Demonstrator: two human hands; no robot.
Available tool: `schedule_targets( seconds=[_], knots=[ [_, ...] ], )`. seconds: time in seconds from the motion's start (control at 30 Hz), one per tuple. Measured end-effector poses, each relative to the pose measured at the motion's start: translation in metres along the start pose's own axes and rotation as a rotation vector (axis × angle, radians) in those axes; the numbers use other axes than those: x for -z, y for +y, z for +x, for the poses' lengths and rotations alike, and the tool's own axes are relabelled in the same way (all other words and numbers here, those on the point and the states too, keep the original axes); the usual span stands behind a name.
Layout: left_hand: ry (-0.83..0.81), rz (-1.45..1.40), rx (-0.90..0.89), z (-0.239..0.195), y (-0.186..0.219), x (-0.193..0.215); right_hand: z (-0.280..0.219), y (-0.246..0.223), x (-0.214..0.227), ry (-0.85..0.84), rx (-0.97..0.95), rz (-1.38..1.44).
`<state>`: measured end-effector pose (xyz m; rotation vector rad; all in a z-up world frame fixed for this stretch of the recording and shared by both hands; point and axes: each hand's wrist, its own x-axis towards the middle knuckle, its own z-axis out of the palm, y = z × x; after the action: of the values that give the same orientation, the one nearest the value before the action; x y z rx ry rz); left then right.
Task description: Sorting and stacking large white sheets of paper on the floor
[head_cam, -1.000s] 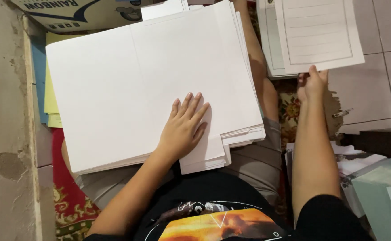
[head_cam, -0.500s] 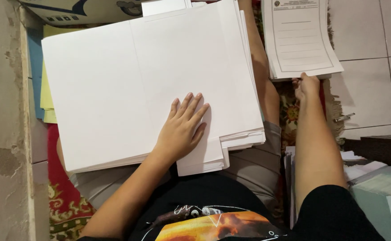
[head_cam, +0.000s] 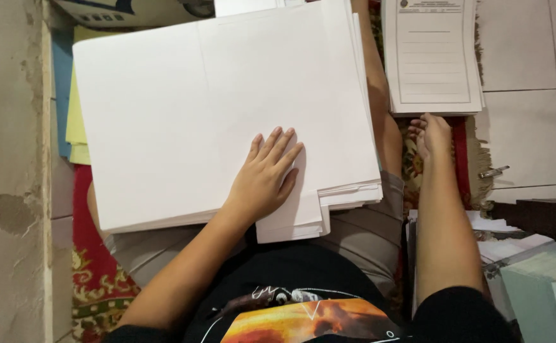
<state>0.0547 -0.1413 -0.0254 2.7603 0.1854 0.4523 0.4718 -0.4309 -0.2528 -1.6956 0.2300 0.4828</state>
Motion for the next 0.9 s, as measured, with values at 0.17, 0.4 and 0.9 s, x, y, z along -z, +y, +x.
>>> schedule_targets(
  seconds=[0.17,0.4,0.9],
  knots=[
    [0.058,-0.027,0.001,-0.003,-0.002,-0.004,-0.153,-0.072,-0.033,0.046,0.24,-0.013],
    [0.005,0.054,-0.012,-0.017,-0.017,-0.005,-0.351,-0.114,-0.093,-0.256,1.187,-0.58],
    [0.035,-0.013,0.064,-0.069,-0.064,0.022,-0.4,-0.127,-0.134,-0.801,1.307,-1.031]
  ],
)
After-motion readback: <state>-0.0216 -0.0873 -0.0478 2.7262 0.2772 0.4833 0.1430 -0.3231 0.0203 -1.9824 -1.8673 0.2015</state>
